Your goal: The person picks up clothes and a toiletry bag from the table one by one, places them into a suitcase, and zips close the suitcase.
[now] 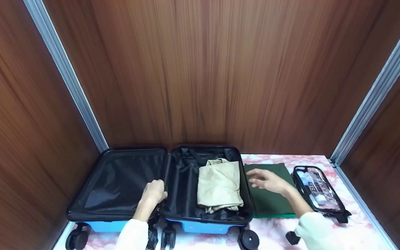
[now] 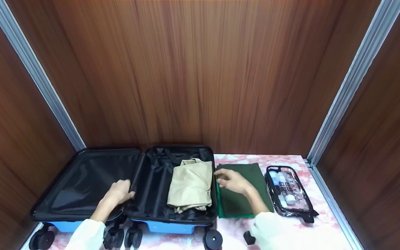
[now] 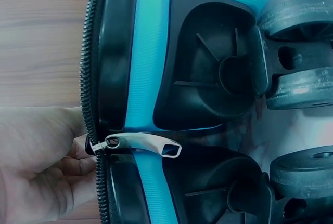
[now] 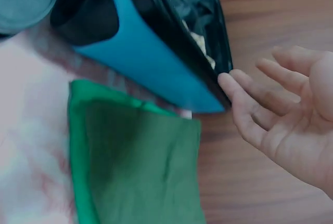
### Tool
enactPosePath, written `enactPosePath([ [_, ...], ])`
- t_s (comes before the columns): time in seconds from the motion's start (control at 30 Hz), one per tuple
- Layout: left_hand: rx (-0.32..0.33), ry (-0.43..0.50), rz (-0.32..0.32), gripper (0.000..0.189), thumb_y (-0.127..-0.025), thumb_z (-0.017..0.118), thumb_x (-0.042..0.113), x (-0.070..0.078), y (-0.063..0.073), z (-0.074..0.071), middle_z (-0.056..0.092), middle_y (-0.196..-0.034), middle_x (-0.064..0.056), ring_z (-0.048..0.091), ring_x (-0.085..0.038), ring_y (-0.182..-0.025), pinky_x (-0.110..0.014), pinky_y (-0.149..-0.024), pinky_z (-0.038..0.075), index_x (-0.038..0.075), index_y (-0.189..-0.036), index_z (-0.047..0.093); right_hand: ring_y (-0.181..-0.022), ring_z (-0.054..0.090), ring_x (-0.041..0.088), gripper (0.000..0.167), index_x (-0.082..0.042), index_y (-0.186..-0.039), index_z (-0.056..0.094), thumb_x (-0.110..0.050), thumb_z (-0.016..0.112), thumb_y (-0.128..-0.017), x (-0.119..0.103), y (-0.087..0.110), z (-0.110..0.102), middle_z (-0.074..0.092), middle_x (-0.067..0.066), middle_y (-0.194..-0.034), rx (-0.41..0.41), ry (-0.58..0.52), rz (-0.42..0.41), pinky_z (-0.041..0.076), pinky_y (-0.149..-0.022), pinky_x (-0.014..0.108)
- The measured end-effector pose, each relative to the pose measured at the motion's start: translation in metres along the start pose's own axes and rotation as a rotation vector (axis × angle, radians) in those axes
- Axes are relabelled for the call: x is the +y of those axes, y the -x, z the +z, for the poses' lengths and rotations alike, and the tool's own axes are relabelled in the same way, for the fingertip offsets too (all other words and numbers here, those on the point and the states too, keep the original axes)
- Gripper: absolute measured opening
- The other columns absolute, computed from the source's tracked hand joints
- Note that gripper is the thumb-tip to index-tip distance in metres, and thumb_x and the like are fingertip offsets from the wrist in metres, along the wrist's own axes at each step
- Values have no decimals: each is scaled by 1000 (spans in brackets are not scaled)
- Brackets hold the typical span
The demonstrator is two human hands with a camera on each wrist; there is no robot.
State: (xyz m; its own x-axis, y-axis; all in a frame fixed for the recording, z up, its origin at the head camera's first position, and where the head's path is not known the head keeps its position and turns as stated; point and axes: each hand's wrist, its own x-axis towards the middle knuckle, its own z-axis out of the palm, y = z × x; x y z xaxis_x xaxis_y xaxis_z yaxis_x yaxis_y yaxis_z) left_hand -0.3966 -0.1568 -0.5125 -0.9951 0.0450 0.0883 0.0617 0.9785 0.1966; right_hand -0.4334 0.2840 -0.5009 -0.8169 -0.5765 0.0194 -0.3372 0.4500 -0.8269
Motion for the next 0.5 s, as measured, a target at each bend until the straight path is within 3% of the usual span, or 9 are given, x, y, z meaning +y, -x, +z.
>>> enactPosePath([
  [0.1,-5,1,-1,21,-79,74,12,0,1,1,72,-97,-26,70,-45,-90,-51,-81,56,-5,-89,68,-101,69,22,40,4,-139,48,-14,50,-104,8,13,-7,64,28,-122,40,-39,33,56,-89,40],
  [0.23,-14,9,-10,20,-78,74,12,-1,1,1,73,-97,-26,70,-46,-90,-51,-80,56,-4,-89,69,-100,69,14,42,4,-140,47,-17,51,-104,16,28,-17,64,21,-121,75,-95,74,55,-85,24],
  [0.37,-17,23,-13,19,-79,74,12,0,1,0,73,-98,-25,70,-45,-91,-51,-80,56,-4,-89,69,-100,68,7,44,4,-141,46,-19,51,-104,23,41,-26,64,18,-121,123,-122,101,53,-84,21],
  [0.5,-20,25,-6,16,-79,73,11,1,0,-3,73,-95,-24,70,-44,-89,-50,-80,56,-3,-85,69,-103,66,4,46,6,-141,45,-20,52,-103,32,53,-32,62,24,-125,183,-139,115,53,-85,21],
])
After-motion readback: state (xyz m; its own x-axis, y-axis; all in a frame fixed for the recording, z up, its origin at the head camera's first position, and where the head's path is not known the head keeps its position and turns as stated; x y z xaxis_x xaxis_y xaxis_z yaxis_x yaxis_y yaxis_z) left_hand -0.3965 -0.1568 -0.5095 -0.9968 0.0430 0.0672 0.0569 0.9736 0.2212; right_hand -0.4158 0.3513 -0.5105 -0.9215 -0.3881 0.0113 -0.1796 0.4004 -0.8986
